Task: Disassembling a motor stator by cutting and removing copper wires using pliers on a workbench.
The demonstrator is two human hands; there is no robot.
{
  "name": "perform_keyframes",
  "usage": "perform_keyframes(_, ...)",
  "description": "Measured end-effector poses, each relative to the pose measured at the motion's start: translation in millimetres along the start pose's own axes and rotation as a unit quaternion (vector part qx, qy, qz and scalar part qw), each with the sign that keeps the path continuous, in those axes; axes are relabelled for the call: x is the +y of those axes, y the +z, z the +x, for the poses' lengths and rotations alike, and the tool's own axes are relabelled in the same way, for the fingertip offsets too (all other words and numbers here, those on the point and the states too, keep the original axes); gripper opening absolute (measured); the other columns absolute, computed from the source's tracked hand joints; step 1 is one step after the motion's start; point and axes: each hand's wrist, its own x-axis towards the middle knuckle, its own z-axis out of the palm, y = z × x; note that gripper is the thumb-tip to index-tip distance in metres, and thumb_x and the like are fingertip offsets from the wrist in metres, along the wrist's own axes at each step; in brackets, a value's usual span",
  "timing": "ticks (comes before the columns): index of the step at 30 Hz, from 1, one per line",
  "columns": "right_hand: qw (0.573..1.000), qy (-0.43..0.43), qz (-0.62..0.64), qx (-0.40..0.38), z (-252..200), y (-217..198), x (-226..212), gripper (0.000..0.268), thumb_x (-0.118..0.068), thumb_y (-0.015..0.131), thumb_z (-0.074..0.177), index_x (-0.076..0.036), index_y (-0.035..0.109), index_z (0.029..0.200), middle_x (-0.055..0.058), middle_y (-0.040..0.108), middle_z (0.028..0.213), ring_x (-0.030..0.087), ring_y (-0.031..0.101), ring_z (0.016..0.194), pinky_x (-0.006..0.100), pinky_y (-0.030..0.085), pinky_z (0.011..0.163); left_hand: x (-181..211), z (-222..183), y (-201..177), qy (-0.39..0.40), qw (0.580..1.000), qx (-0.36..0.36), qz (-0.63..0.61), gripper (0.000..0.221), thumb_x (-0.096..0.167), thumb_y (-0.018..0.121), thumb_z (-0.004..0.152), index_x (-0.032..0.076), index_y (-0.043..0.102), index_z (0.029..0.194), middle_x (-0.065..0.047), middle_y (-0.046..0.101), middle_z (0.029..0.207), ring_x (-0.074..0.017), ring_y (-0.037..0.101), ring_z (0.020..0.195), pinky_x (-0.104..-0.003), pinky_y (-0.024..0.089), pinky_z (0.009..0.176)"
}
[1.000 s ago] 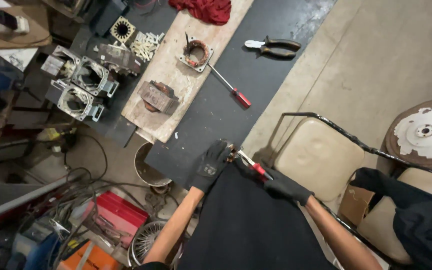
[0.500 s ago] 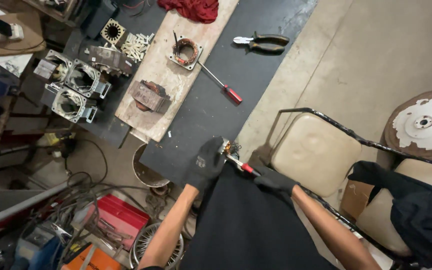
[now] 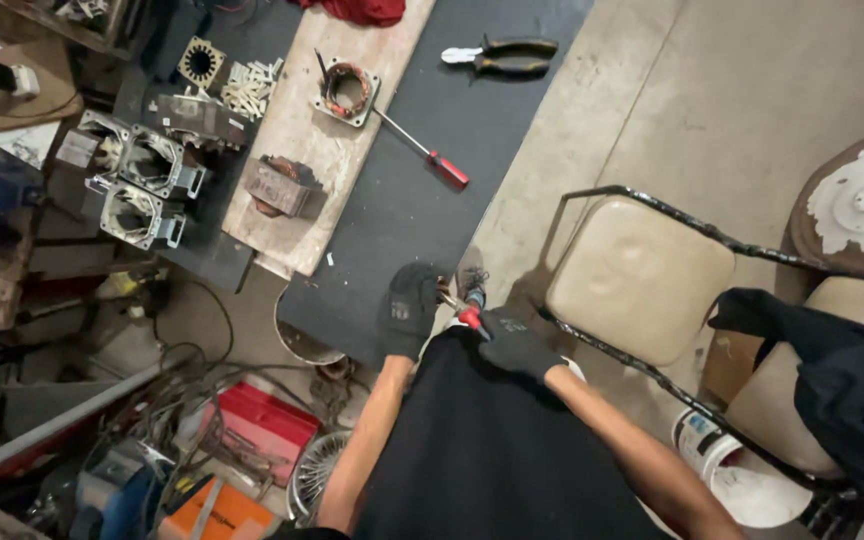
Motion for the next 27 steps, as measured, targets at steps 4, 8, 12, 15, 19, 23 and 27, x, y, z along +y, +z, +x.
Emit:
perform_keyframes(4, 0.981, -0.034, -0.153, 0.119, -17.5, 1.2, -31.0, 0.048, -0.030, 0.059, 0.080, -0.017, 0.059, 0.126, 0.016, 0.056, 0.135, 0.039, 0.060, 0.124, 0.049, 0.052, 0.101, 15.5, -25.8, -17.5, -0.078, 0.992, 0.049, 0.083, 0.030, 0.026, 0.050, 0.106, 0.007, 0.064, 0.124, -0.016, 0.069, 0.117, -0.0315, 0.065, 0.116, -0.043, 0.054, 0.103)
perform_keyframes(8, 0.944, -0.086, -0.232, 0.217, -25.8, 0.7, -48.4, 0.038, -0.023, 0.063, 0.078, -0.019, 0.065, 0.116, 0.012, 0.064, 0.117, 0.035, 0.069, 0.106, 0.042, 0.059, 0.084, -20.6, -30.4, 1.0, -0.150, 0.988, 0.042, -0.014, 0.046, 0.040, 0.044, 0.104, 0.009, 0.057, 0.136, -0.020, 0.068, 0.118, -0.0390, 0.065, 0.114, -0.048, 0.056, 0.099)
perform_keyframes(12, 0.967, -0.102, -0.151, 0.177, -2.0, 1.6, -37.7, 0.050, -0.021, 0.065, 0.079, -0.017, 0.055, 0.128, 0.013, 0.066, 0.112, 0.036, 0.068, 0.112, 0.045, 0.058, 0.090, -8.0, 0.9, -16.8, -0.265, 0.962, -0.060, 0.028, 0.029, 0.039, 0.054, 0.095, 0.026, 0.064, 0.119, -0.002, 0.070, 0.109, -0.0253, 0.068, 0.113, -0.042, 0.057, 0.094)
perform_keyframes(15, 0.972, 0.028, -0.212, 0.094, -5.0, -8.7, -52.7, 0.055, -0.047, 0.050, 0.092, -0.006, 0.042, 0.128, 0.020, 0.070, 0.109, 0.039, 0.069, 0.112, 0.054, 0.055, 0.093, 11.7, 23.9, -16.1, -0.306, 0.951, -0.015, -0.028, 0.043, 0.045, 0.049, 0.103, 0.010, 0.072, 0.096, -0.018, 0.071, 0.092, -0.0391, 0.068, 0.098, -0.053, 0.055, 0.084)
perform_keyframes(19, 0.981, 0.021, -0.179, 0.072, 5.7, -16.0, -35.8, 0.059, -0.050, 0.049, 0.095, -0.008, 0.043, 0.137, 0.024, 0.065, 0.123, 0.043, 0.062, 0.121, 0.058, 0.049, 0.101, 4.1, 30.2, -0.2, -0.326, 0.944, 0.000, -0.055, 0.043, 0.047, 0.053, 0.102, 0.010, 0.072, 0.090, -0.017, 0.072, 0.087, -0.0385, 0.069, 0.093, -0.052, 0.055, 0.081)
perform_keyframes(23, 0.991, 0.035, -0.123, 0.031, 2.8, -15.5, -10.8, 0.065, -0.054, 0.048, 0.099, -0.010, 0.045, 0.148, 0.029, 0.058, 0.142, 0.048, 0.053, 0.133, 0.063, 0.041, 0.112, 20.3, 36.5, -17.1, -0.307, 0.945, -0.038, -0.104, 0.045, 0.043, 0.049, 0.103, 0.007, 0.070, 0.088, -0.021, 0.072, 0.088, -0.0432, 0.067, 0.097, -0.054, 0.055, 0.081)
perform_keyframes(27, 0.996, -0.024, -0.045, -0.074, -27.7, -60.5, -26.1, 0.087, -0.041, 0.059, 0.081, -0.013, 0.032, 0.160, 0.022, 0.032, 0.164, 0.046, 0.030, 0.150, 0.054, 0.025, 0.125, 4.9, 32.8, -2.2, -0.261, 0.960, -0.061, -0.078, 0.044, 0.044, 0.048, 0.103, 0.008, 0.070, 0.089, -0.019, 0.071, 0.085, -0.0407, 0.068, 0.093, -0.051, 0.056, 0.080)
